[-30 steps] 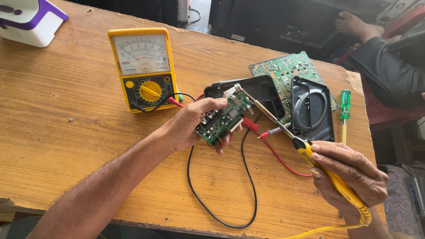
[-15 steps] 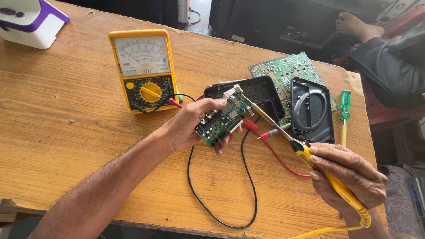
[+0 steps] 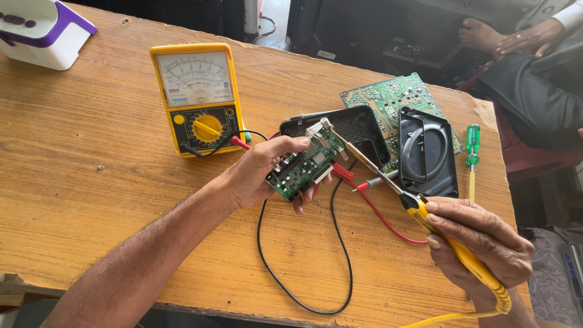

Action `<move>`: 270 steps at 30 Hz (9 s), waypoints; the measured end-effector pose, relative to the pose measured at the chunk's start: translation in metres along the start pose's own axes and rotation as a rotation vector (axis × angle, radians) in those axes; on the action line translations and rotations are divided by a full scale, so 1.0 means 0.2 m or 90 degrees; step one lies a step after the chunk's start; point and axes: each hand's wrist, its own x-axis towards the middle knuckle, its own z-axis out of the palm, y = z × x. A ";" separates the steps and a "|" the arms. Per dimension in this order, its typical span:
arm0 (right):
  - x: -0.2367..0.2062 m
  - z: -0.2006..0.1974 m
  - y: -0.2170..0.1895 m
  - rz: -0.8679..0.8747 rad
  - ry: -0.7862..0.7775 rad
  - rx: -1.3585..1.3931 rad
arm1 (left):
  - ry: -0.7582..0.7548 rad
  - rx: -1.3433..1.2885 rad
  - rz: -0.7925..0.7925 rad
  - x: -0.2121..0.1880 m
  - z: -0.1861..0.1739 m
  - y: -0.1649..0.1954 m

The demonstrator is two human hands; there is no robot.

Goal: The person uses a soldering iron to reflow solder joints on a small circuit board with RCA connectors. They hold the board in one hand and apply the soldering iron to various points on the board while a multimeter sits nearby.

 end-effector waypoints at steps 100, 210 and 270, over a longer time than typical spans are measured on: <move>0.00 -0.05 0.33 0.302 0.124 0.225 | 0.136 0.295 0.008 0.06 0.01 -0.04; -0.01 -0.15 0.13 0.021 -0.047 -0.044 | 0.291 0.400 0.020 0.08 0.05 -0.09; 0.10 -0.08 -0.13 -0.138 -0.234 -0.119 | 0.264 0.353 -0.066 0.04 0.05 0.01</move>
